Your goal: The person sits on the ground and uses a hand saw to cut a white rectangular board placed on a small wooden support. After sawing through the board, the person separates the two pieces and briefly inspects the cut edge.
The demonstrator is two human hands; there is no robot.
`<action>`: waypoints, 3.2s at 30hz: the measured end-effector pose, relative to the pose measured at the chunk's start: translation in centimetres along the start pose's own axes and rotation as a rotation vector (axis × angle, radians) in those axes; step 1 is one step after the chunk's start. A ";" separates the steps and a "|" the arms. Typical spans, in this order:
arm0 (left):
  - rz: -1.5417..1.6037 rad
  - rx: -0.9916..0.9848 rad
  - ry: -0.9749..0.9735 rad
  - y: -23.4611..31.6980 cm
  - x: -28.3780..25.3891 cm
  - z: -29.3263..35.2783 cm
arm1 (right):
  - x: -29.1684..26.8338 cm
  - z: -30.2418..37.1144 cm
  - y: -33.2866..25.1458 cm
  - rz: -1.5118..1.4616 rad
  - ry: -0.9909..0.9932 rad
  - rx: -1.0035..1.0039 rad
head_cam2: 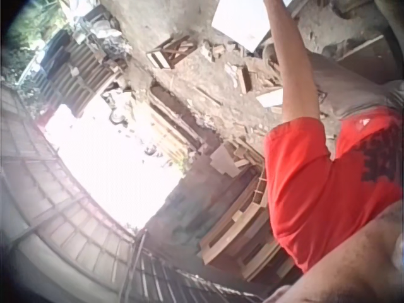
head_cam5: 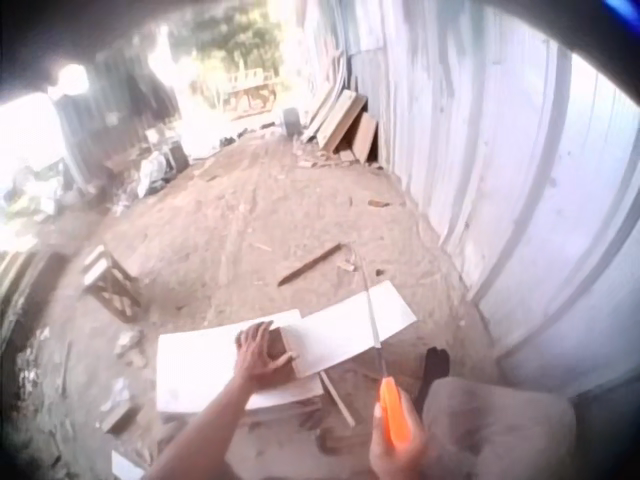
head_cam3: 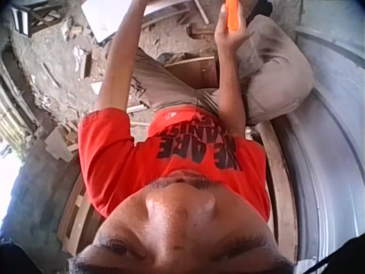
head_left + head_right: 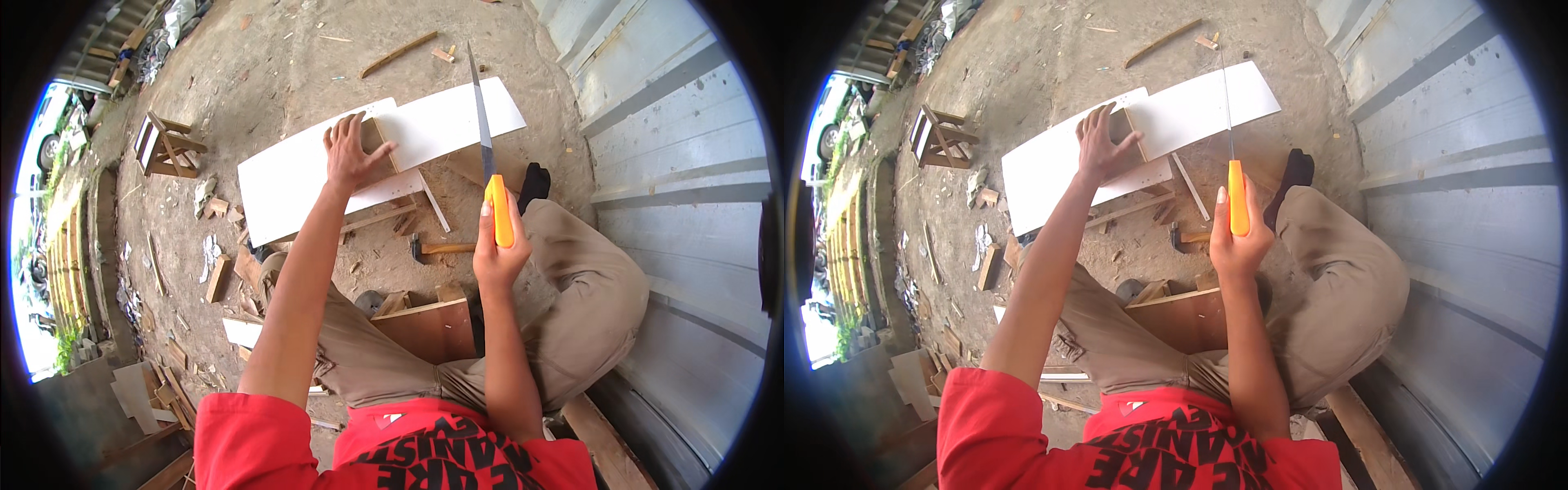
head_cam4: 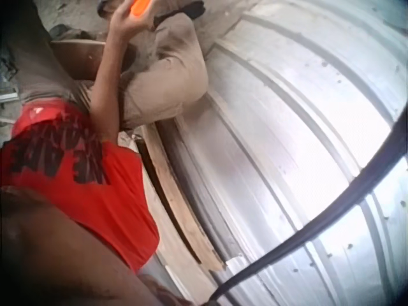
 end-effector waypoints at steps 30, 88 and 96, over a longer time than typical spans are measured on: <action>-0.056 -0.222 0.236 9.2 -2.5 3.8 | 0.9 1.5 1.7 0.020 0.039 -0.102; 0.393 0.024 0.112 12.8 -9.8 11.7 | -0.1 -1.2 -4.8 -0.543 -0.164 0.469; 0.616 -0.125 -0.056 6.8 -8.0 6.1 | -3.1 -5.4 -2.8 -0.505 -0.241 0.405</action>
Point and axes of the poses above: each hand's wrist, its own z-axis away from the middle knuckle, its own x-axis out of the palm, y = z × x, the point moved 3 cm from there along -z, towards the middle knuckle, and after that the axes turned 7 degrees about y, right-handed, at the moved point
